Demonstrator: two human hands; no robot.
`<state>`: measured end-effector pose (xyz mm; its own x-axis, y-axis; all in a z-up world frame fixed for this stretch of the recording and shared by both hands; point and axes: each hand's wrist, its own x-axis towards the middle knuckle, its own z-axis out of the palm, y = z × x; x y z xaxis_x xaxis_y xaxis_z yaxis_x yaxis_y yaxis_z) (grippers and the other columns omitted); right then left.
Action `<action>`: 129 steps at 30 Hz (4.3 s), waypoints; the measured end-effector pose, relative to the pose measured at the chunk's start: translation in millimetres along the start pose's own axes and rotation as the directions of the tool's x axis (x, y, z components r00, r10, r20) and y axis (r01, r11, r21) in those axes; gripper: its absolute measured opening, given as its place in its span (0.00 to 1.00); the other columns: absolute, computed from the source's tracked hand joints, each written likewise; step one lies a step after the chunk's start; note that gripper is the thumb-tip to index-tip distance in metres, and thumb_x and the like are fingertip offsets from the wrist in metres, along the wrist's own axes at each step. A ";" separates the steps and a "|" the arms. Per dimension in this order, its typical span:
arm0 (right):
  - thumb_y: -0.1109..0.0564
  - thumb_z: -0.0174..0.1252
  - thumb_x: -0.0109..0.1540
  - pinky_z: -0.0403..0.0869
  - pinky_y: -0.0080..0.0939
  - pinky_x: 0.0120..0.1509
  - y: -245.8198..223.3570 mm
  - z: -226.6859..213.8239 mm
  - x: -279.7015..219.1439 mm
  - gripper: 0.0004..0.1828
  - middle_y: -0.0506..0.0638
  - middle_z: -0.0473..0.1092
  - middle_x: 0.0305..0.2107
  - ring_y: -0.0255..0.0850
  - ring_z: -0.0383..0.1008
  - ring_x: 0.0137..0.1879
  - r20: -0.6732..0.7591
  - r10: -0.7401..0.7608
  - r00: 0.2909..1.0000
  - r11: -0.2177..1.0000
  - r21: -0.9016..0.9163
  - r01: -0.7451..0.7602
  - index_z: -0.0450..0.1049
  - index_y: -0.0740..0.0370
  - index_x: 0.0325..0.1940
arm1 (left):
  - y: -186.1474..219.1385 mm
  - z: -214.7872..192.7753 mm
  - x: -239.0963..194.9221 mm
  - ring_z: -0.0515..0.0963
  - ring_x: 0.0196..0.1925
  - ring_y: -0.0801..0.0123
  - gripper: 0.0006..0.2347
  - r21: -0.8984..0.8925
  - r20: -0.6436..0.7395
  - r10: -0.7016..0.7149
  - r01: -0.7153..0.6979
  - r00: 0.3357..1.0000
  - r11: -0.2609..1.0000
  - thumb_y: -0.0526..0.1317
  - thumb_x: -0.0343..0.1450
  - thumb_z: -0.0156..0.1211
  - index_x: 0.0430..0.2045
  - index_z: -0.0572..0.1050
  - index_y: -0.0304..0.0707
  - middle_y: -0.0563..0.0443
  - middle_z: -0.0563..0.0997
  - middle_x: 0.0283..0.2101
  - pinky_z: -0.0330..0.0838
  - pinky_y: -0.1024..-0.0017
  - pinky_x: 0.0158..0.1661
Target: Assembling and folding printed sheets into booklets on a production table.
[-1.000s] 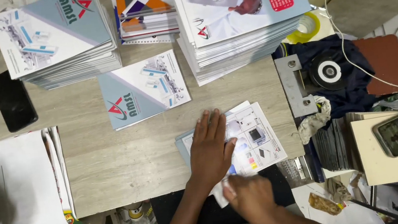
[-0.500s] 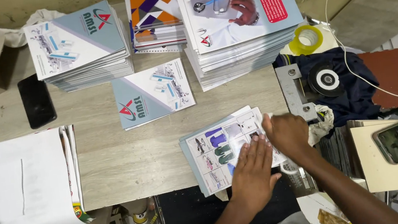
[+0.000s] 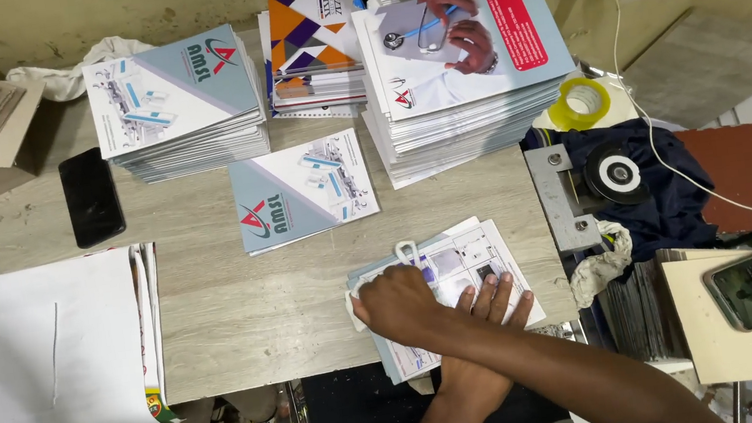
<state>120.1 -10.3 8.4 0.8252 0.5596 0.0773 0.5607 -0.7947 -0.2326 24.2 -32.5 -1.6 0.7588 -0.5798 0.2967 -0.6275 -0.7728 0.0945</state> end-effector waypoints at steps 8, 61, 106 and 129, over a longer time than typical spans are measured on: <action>0.41 0.32 0.74 0.55 0.37 0.18 131.0 -57.9 -57.2 0.33 0.36 0.55 0.09 0.31 0.53 0.13 0.004 0.500 0.866 0.864 -0.079 -0.498 0.65 0.48 0.17 | -67.4 -70.0 11.1 0.51 0.77 0.48 0.26 -0.428 0.291 -0.008 0.138 0.957 0.893 0.54 0.80 0.35 0.69 0.56 0.36 0.39 0.56 0.74 0.37 0.49 0.73; 0.48 0.65 0.58 0.76 0.39 0.49 114.7 -152.6 -129.3 0.13 0.48 0.78 0.32 0.40 0.80 0.42 0.064 0.486 0.871 0.428 0.852 -0.302 0.81 0.60 0.37 | -96.8 -105.2 -44.4 0.83 0.32 0.65 0.11 -0.902 0.259 -0.798 0.431 0.544 0.000 0.49 0.75 0.52 0.31 0.74 0.42 0.51 0.81 0.30 0.81 0.68 0.31; 0.57 0.59 0.62 0.75 0.47 0.43 66.5 -171.6 -143.6 0.18 0.63 0.75 0.38 0.53 0.76 0.43 0.196 0.705 0.682 -0.155 0.980 -0.122 0.80 0.75 0.49 | -64.1 -150.6 -58.8 0.80 0.29 0.67 0.05 -0.970 -0.139 -0.838 0.097 0.528 0.222 0.35 0.69 0.65 0.32 0.80 0.31 0.48 0.81 0.30 0.74 0.73 0.29; 0.59 0.61 0.66 0.72 0.44 0.37 96.9 -55.7 -64.3 0.11 0.48 0.76 0.33 0.47 0.70 0.42 -0.315 0.328 0.891 0.943 0.172 -0.286 0.80 0.55 0.52 | -121.0 -75.8 -31.8 0.67 0.25 0.75 0.08 -0.723 0.445 -0.849 0.673 0.284 -0.154 0.43 0.74 0.60 0.42 0.74 0.42 0.56 0.73 0.25 0.61 0.71 0.27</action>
<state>125.2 -136.4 34.9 0.9404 0.1635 0.2981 0.2805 -0.8687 -0.4083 62.7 99.0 49.6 0.8259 0.3769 -0.4193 0.4814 -0.0844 0.8724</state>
